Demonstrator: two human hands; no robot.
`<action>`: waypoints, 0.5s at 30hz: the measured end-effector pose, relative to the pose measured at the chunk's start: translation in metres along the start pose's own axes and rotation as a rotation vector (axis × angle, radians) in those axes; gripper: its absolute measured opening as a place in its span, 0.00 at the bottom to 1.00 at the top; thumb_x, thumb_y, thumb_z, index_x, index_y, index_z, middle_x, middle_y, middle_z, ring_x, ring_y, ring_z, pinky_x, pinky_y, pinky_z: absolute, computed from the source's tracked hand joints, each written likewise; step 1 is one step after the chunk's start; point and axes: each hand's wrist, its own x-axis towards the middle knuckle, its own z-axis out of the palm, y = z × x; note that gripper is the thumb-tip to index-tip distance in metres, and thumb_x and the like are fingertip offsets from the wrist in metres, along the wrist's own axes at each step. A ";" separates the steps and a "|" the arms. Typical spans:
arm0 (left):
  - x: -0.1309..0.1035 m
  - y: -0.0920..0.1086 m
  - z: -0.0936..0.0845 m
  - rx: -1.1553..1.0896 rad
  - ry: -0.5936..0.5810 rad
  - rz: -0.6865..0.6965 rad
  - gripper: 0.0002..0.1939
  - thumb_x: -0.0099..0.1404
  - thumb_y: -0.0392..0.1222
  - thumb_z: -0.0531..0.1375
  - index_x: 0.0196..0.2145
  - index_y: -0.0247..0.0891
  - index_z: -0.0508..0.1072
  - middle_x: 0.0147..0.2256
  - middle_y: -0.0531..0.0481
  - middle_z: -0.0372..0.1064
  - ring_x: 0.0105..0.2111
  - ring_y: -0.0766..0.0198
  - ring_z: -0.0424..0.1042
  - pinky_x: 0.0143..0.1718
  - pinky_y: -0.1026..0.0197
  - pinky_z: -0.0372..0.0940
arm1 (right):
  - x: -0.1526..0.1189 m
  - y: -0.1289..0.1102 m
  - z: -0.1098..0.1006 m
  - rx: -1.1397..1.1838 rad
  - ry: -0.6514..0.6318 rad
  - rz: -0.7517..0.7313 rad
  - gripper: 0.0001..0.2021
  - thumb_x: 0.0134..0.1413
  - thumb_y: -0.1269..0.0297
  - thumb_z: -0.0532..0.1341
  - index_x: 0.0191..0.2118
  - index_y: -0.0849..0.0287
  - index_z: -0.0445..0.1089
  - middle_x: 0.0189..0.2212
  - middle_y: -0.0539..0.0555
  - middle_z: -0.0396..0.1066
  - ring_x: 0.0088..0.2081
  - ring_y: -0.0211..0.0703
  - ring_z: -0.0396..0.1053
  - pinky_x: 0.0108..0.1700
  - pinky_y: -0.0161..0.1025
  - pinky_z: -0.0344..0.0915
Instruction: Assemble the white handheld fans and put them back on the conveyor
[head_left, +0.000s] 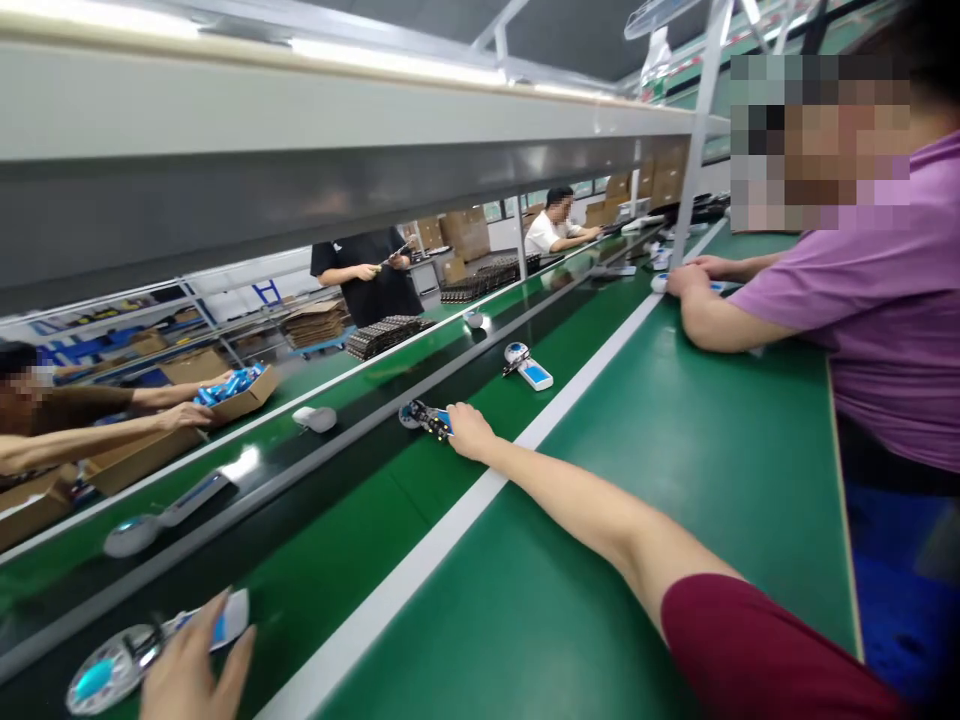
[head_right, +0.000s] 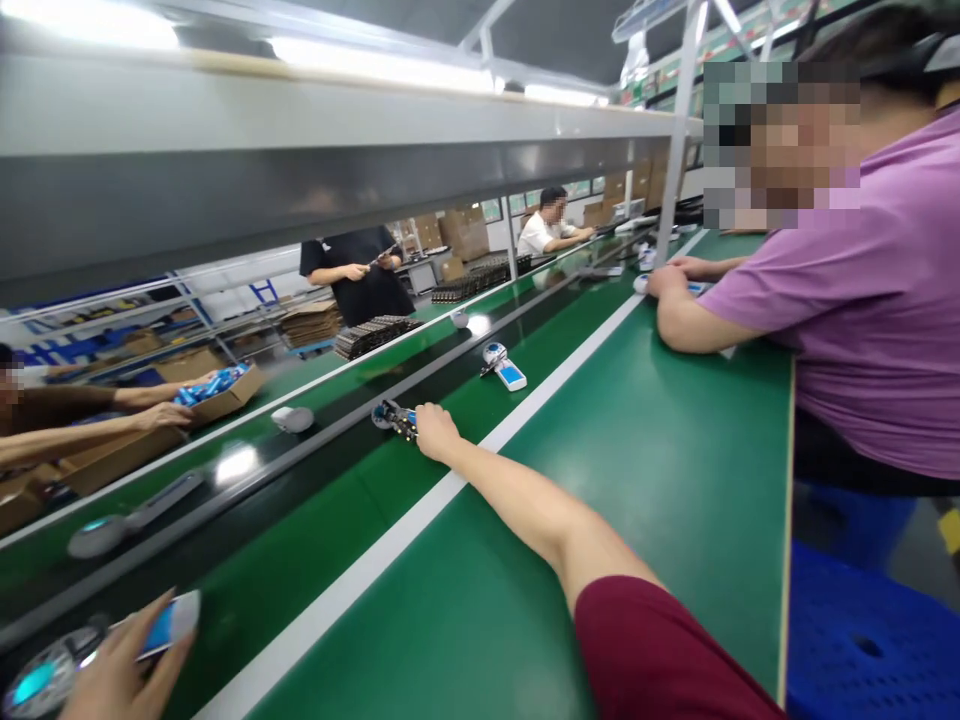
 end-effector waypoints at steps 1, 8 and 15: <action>-0.009 0.025 0.004 -0.120 -0.038 -0.098 0.29 0.50 0.61 0.52 0.46 0.43 0.62 0.46 0.44 0.64 0.42 0.46 0.67 0.40 0.43 0.64 | -0.008 -0.011 0.000 -0.017 0.019 -0.067 0.12 0.56 0.69 0.54 0.45 0.66 0.62 0.42 0.58 0.63 0.43 0.45 0.62 0.43 0.45 0.61; -0.032 0.152 0.045 -0.876 -0.165 -0.345 0.45 0.47 0.51 0.63 0.56 0.34 0.48 0.53 0.32 0.55 0.50 0.52 0.62 0.42 0.54 0.65 | -0.096 -0.071 -0.025 -0.053 0.109 -0.466 0.14 0.57 0.77 0.43 0.44 0.68 0.61 0.39 0.64 0.63 0.38 0.49 0.59 0.38 0.45 0.59; -0.047 0.156 0.022 -0.848 -0.064 -0.274 0.25 0.59 0.43 0.53 0.53 0.37 0.54 0.46 0.41 0.64 0.43 0.59 0.67 0.44 0.53 0.63 | -0.144 -0.086 -0.057 0.060 0.146 -0.545 0.12 0.52 0.73 0.51 0.43 0.70 0.61 0.36 0.63 0.64 0.37 0.49 0.60 0.37 0.44 0.61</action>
